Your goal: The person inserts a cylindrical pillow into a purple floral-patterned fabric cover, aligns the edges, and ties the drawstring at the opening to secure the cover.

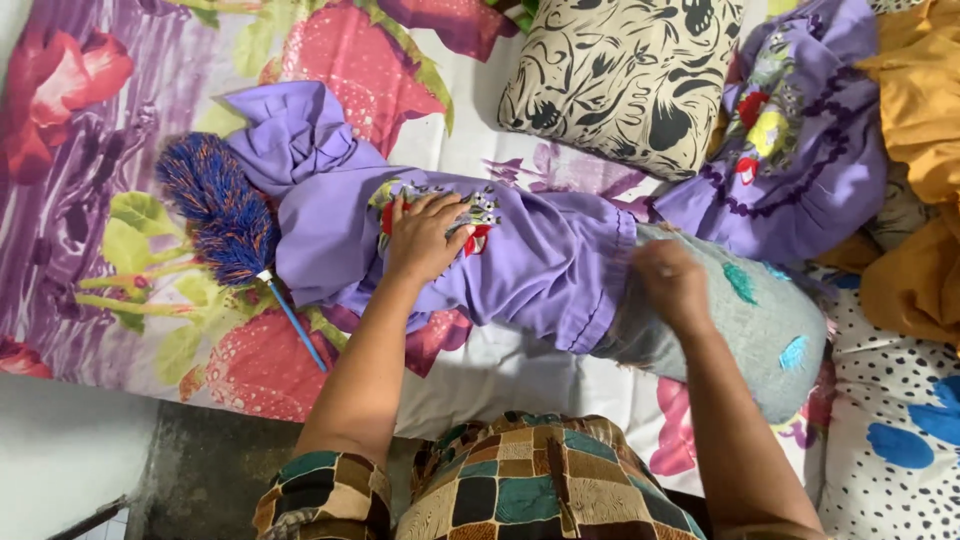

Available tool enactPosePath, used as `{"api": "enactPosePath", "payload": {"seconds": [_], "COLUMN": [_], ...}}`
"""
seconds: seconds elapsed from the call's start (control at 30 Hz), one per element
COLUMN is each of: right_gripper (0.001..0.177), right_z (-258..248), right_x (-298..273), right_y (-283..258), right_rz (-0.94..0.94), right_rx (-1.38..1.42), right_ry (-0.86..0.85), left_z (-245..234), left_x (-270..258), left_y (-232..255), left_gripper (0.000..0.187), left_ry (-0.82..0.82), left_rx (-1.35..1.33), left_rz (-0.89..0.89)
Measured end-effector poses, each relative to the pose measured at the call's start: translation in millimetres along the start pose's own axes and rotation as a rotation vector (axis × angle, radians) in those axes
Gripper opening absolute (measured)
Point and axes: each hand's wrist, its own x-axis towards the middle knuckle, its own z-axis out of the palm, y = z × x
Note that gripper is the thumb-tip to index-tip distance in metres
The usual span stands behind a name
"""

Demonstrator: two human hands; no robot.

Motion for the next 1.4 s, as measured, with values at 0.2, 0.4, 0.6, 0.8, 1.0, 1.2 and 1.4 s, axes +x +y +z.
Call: {"api": "enactPosePath", "payload": {"seconds": [0.2, 0.4, 0.6, 0.8, 1.0, 1.2, 1.4], "right_gripper": [0.026, 0.028, 0.028, 0.037, 0.037, 0.023, 0.019], "right_z": [-3, 82, 39, -25, 15, 50, 49], "right_x": [19, 69, 47, -24, -72, -63, -61], "right_y": [36, 28, 151, -12, -73, -52, -47], "right_rz": [0.32, 0.158, 0.48, 0.514, 0.521, 0.612, 0.674], "right_rx": [-0.175, -0.314, -0.491, -0.265, -0.179, -0.169, 0.054], "right_ry": [-0.013, -0.134, -0.187, -0.332, -0.481, -0.207, -0.01], "left_z": [10, 21, 22, 29, 26, 14, -12], "left_x": [-6, -22, -21, -7, 4, -15, -48], "left_y": [0, -7, -13, -15, -9, 18, 48], "left_gripper": [0.037, 0.036, 0.035, 0.031, 0.031, 0.018, 0.102], "left_ry": [0.133, 0.206, 0.219, 0.186, 0.165, 0.605, 0.139], "left_rx": [0.017, -0.009, 0.013, 0.041, 0.052, 0.117, -0.085], "left_rz": [0.021, -0.013, -0.019, -0.03, -0.044, 0.275, 0.439]}}
